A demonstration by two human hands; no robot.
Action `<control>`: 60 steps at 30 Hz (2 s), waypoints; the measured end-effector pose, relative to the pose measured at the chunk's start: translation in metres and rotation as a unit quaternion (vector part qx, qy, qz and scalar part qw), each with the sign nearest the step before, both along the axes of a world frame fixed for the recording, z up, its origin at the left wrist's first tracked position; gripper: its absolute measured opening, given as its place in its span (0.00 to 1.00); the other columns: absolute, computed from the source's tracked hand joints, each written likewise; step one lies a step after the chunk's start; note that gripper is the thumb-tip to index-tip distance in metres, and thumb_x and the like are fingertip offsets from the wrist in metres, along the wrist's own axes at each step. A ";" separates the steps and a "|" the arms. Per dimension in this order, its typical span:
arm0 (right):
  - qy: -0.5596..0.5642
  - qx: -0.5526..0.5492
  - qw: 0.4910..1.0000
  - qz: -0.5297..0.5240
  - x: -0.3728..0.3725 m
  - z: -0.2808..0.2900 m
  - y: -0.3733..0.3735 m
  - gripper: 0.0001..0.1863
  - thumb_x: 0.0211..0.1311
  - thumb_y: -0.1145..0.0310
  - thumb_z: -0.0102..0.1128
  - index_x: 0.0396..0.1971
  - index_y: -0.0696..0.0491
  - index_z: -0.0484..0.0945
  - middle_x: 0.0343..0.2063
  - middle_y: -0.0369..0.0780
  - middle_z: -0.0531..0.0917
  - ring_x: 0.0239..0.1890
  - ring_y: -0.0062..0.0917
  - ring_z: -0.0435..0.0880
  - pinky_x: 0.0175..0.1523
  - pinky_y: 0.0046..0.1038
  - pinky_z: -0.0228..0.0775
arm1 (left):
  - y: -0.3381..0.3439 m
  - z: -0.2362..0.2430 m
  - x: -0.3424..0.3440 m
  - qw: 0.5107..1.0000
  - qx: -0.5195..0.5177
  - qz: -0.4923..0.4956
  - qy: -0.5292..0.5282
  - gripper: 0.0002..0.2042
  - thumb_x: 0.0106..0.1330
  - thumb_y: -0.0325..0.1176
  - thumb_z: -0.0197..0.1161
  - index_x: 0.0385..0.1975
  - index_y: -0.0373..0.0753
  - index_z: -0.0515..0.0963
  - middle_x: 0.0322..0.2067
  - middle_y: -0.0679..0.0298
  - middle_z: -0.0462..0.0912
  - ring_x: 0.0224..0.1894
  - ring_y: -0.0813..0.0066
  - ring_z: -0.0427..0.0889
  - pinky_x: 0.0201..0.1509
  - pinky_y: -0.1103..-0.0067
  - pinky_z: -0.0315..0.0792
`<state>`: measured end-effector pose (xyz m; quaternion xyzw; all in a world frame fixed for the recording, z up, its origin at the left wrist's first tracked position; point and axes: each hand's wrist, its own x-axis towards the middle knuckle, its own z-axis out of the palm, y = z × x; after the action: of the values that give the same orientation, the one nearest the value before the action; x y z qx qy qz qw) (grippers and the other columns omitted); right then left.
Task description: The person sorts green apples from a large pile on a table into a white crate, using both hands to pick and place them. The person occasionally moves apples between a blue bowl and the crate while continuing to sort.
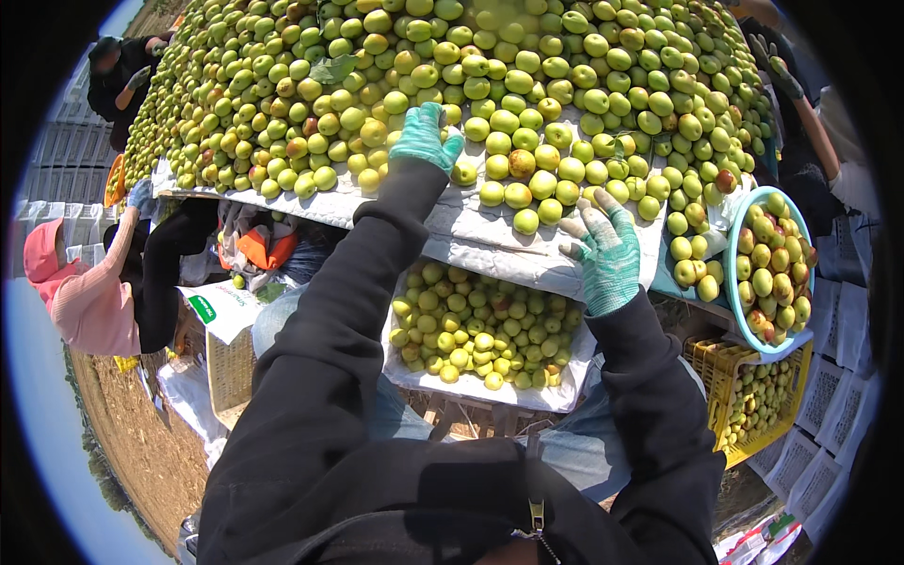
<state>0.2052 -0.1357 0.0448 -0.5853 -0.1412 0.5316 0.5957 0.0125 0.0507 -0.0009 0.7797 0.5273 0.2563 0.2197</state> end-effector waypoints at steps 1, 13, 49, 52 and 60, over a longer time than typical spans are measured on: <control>0.015 0.020 1.000 0.005 0.001 0.001 0.001 0.27 0.65 0.66 0.53 0.61 0.55 0.58 0.54 0.44 0.71 0.43 0.27 0.80 0.38 0.25 0.76 | 0.006 0.003 -0.011 0.995 0.087 0.058 -0.003 0.18 0.58 0.37 0.61 0.45 0.39 0.68 0.40 0.52 0.71 0.40 0.53 0.77 0.42 0.64 0.73; 0.081 0.007 0.993 0.088 0.002 -0.002 -0.004 0.18 0.66 0.66 0.51 0.53 0.56 0.68 0.42 0.43 0.79 0.35 0.23 0.81 0.36 0.23 0.76 | 0.088 -0.019 -0.071 0.925 -0.304 0.147 0.174 0.30 0.58 0.49 0.62 0.59 0.46 0.64 0.49 0.48 0.77 0.46 0.53 0.79 0.51 0.67 0.72; 0.570 0.049 0.819 -0.036 0.045 0.028 0.005 0.22 0.56 0.44 0.56 0.36 0.48 0.73 0.41 0.40 0.77 0.44 0.34 0.76 0.27 0.30 0.74 | 0.078 0.056 0.183 0.988 0.117 -0.060 0.080 0.23 0.62 0.31 0.56 0.58 0.39 0.65 0.61 0.52 0.62 0.59 0.55 0.68 0.62 0.68 0.65; 0.577 0.035 0.814 -0.060 0.044 0.027 0.006 0.20 0.55 0.46 0.59 0.34 0.48 0.73 0.41 0.41 0.77 0.44 0.35 0.76 0.27 0.30 0.73 | 0.153 0.028 0.195 0.964 0.085 -0.047 0.246 0.30 0.61 0.28 0.53 0.65 0.46 0.56 0.66 0.50 0.51 0.62 0.53 0.66 0.62 0.68 0.66; 0.583 0.014 0.812 -0.028 0.036 0.020 0.006 0.24 0.56 0.45 0.59 0.38 0.51 0.70 0.41 0.43 0.76 0.42 0.36 0.78 0.26 0.30 0.74 | 0.154 0.017 0.205 0.981 0.014 -0.118 0.154 0.43 0.45 0.36 0.73 0.62 0.56 0.55 0.59 0.44 0.46 0.57 0.44 0.64 0.62 0.68 0.67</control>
<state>0.2409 -0.1295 0.0643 -0.1602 0.2418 0.7541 0.5893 0.2175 0.2048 0.0160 0.8697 0.4552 0.1128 0.1539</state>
